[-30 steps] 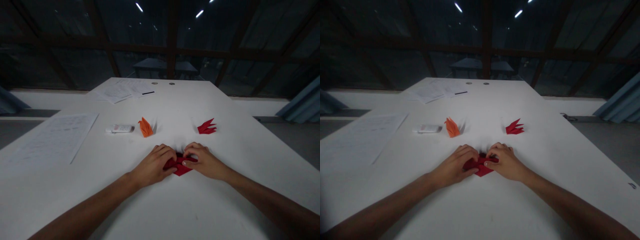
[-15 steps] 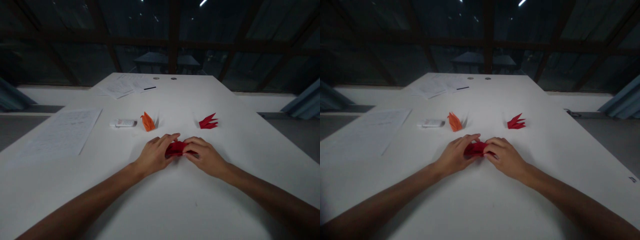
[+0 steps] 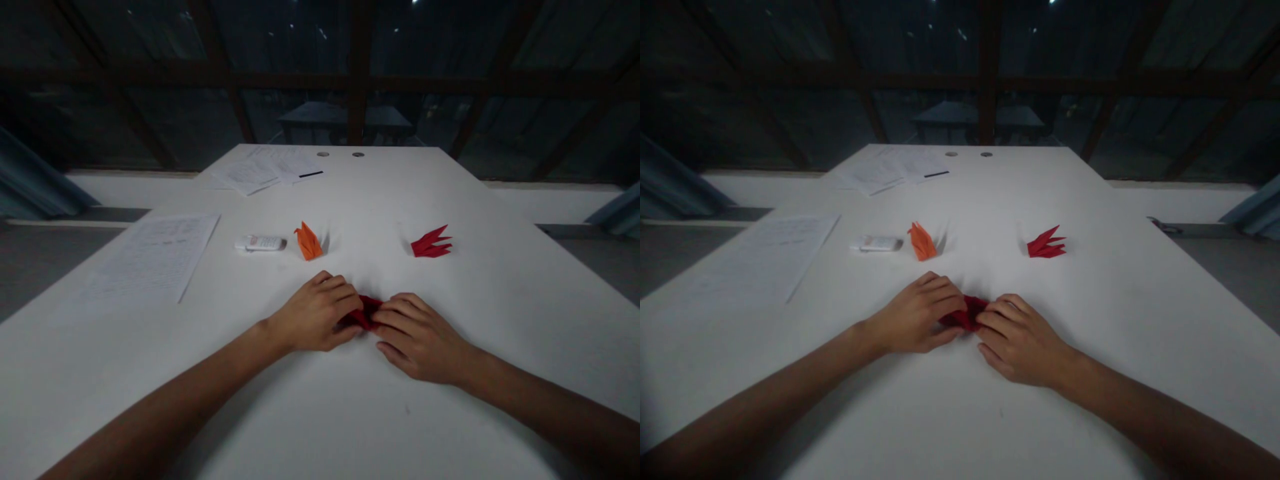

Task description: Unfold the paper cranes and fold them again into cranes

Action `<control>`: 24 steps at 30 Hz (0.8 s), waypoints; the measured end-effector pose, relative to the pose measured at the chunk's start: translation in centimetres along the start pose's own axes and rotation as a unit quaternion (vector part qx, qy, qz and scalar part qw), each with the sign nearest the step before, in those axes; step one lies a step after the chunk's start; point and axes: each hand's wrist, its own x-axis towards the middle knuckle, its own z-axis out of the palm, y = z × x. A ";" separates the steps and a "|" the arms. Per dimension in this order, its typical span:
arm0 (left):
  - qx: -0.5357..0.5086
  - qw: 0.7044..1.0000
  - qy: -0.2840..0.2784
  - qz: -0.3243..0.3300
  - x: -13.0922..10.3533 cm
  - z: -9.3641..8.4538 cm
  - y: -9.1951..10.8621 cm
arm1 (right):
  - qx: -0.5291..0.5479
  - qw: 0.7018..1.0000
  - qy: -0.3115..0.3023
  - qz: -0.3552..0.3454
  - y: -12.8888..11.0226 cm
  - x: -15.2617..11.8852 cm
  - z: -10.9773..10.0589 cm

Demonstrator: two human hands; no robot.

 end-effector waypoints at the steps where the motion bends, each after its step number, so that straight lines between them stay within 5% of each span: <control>1: 0.004 1.000 -0.001 0.002 0.0 0.1 -0.1 | 0.007 1.000 -0.005 0.003 0.0 0.0 0.0; 8: 0.047 0.998 0.001 0.036 0.1 0.7 -0.4 | 0.028 0.997 0.041 0.056 0.2 -0.1 0.6; 13: 0.101 0.994 0.003 0.046 0.1 0.2 0.6 | -0.033 0.998 0.005 0.061 -0.2 0.2 0.3; 18: 0.058 0.998 0.025 0.017 0.0 0.3 0.4 | -0.056 0.994 0.041 0.084 -0.4 0.2 0.2; 24: -0.026 0.999 -0.015 -0.017 -0.3 0.4 -0.8 | -0.019 0.994 0.019 0.105 -0.1 0.0 0.6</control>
